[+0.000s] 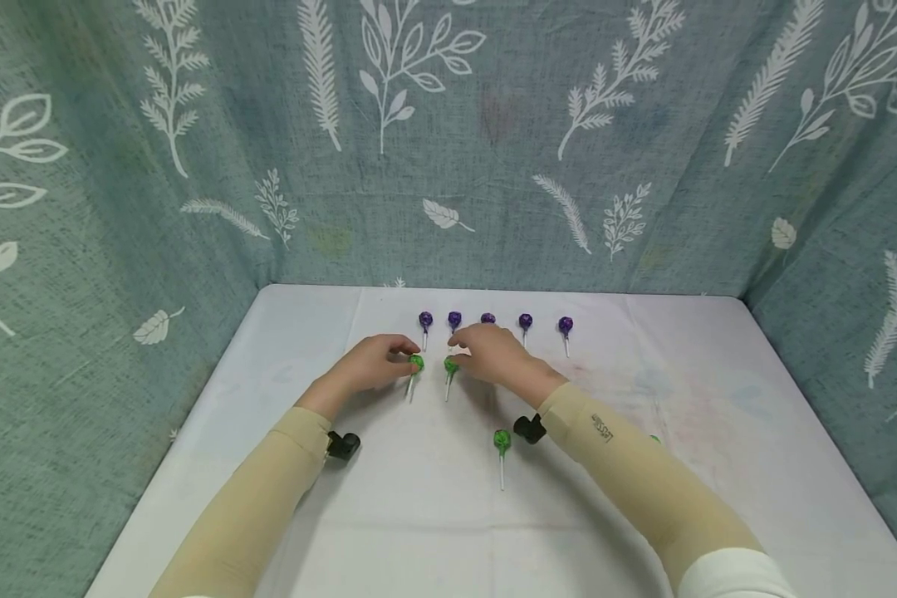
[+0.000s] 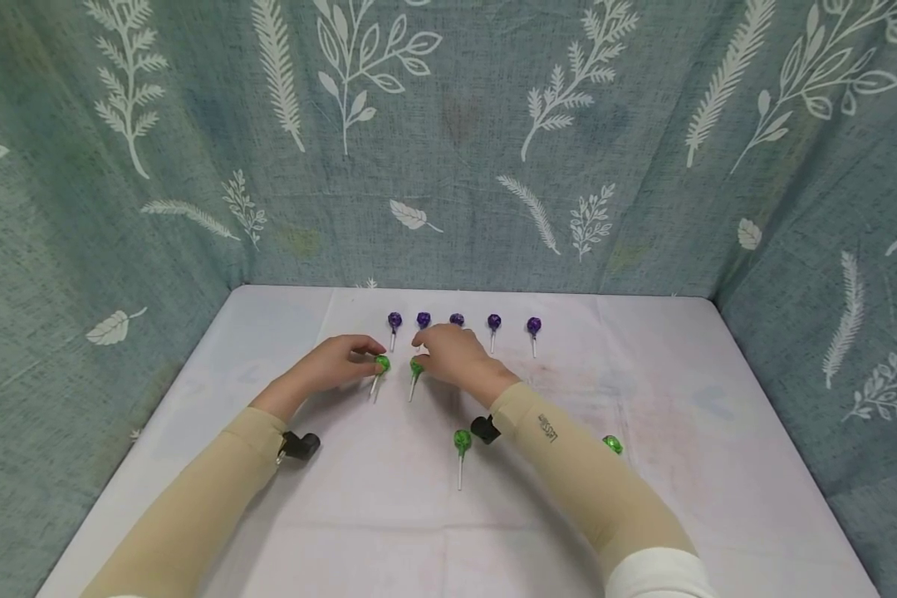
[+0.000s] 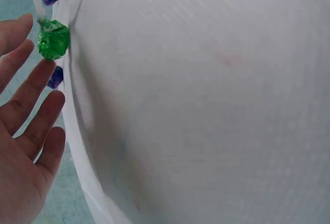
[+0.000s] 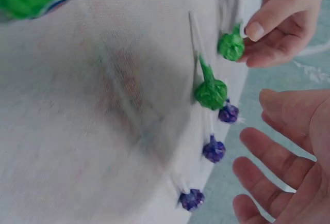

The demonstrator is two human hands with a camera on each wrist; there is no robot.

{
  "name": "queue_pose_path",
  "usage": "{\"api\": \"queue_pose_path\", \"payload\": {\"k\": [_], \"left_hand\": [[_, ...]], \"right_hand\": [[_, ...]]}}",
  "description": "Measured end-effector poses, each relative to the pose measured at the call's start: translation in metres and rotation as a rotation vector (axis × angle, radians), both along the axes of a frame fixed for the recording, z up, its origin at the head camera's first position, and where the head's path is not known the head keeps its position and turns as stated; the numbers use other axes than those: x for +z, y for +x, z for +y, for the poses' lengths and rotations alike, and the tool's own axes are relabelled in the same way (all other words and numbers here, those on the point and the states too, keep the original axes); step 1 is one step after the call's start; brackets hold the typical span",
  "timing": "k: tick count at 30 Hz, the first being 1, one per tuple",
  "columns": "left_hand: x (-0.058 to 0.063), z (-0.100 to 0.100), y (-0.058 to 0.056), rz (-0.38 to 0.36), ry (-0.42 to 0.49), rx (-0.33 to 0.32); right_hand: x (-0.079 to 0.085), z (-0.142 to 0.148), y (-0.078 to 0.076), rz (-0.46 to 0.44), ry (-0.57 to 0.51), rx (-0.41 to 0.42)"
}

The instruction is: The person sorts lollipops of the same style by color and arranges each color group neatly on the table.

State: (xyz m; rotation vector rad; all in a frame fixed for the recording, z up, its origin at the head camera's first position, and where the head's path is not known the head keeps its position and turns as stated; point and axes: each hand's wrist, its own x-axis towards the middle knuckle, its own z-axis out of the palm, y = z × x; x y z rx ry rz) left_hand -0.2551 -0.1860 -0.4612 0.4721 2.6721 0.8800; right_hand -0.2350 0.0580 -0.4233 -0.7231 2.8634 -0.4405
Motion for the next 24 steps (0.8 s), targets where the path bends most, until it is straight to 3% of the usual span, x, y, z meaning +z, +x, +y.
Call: {"api": "queue_pose_path", "payload": {"k": [10, 17, 24], "left_hand": [[0.013, 0.012, 0.007, 0.065, 0.052, -0.069], [0.025, 0.041, 0.021, 0.108, 0.093, -0.158], [0.024, 0.063, 0.036, 0.123, 0.114, -0.227]], "right_hand": [[0.008, 0.036, 0.017, 0.019, -0.104, 0.043], [0.011, 0.068, 0.035, 0.032, -0.144, 0.057], [0.009, 0.100, 0.054, 0.008, -0.166, 0.044]]}}
